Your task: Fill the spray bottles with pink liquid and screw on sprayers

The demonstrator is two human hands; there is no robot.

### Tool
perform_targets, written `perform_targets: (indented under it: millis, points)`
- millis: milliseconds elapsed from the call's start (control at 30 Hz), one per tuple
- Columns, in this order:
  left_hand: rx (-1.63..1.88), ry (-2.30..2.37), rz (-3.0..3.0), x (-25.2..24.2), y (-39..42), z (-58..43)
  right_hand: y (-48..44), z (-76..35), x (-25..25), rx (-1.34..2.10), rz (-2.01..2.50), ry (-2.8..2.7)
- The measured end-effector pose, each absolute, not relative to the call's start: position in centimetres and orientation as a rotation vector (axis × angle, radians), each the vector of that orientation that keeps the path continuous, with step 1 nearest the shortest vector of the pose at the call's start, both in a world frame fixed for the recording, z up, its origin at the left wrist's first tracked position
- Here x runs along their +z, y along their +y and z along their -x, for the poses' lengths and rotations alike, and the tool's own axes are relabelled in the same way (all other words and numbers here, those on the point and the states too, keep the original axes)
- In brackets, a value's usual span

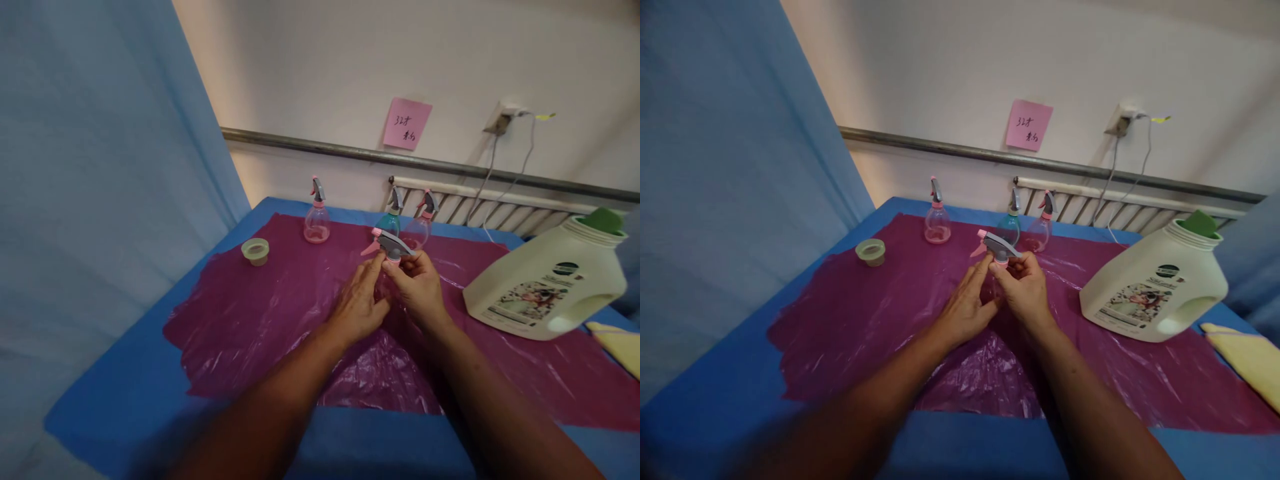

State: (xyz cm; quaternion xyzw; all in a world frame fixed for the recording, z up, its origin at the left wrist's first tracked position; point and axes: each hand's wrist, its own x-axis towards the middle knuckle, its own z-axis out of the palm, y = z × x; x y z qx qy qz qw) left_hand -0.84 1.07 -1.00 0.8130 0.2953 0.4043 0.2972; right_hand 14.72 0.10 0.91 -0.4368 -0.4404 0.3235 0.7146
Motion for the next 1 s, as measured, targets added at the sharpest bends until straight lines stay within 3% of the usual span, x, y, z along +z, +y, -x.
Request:
perform_targets:
  millis: [1000]
  points:
    - [1.025,0.804,-2.171,-0.4,1.2,1.1,-0.2,-16.1,1.6,0.662,0.953,-1.127]
